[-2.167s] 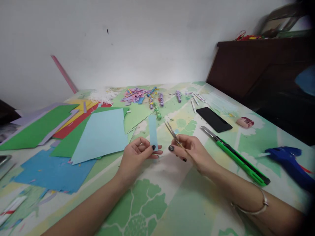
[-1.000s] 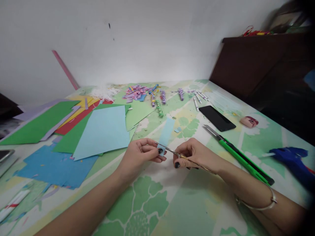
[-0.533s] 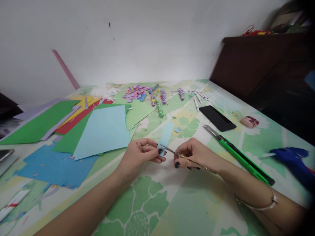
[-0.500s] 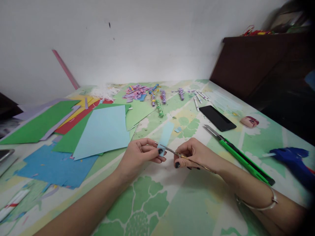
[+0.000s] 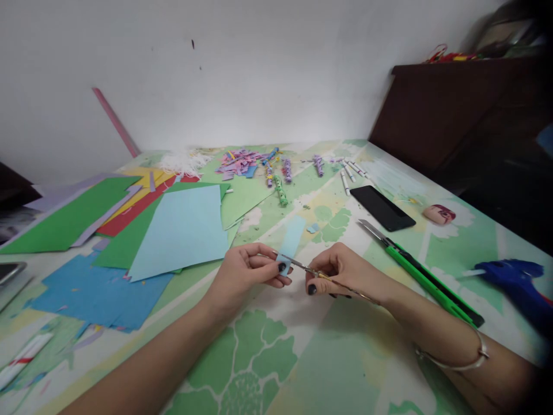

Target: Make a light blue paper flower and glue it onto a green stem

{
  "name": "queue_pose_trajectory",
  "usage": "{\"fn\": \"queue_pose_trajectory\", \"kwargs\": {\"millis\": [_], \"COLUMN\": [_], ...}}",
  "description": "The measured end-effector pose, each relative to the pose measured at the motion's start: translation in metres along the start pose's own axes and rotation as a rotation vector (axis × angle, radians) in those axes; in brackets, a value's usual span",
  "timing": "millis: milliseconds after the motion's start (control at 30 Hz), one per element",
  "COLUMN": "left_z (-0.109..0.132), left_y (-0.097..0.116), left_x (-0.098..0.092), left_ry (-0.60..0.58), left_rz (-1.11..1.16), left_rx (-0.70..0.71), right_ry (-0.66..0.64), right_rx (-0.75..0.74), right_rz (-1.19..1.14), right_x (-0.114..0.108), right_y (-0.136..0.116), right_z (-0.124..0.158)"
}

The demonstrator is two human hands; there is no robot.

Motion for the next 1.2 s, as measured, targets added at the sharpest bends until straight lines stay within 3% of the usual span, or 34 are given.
{"fn": "queue_pose_trajectory", "kwargs": {"millis": [1200], "left_z": [0.0008], "left_y": [-0.0007], "left_x": [0.0009], "left_ry": [-0.011], "left_rz": [-0.002], "left_rx": [0.007], "right_ry": [0.012], "right_rx": [0.013], "right_rz": [0.065], "right_x": [-0.0022], "right_y": [0.002], "right_z": [-0.001]}}
Point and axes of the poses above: each hand's wrist, its own z-axis away from the middle knuckle, its own x-axis out of the palm, y = z × x, the point moved 5 cm from there along -z, towards the middle knuckle, and after that the axes turned 7 degrees about -x, right-handed, at the moved point
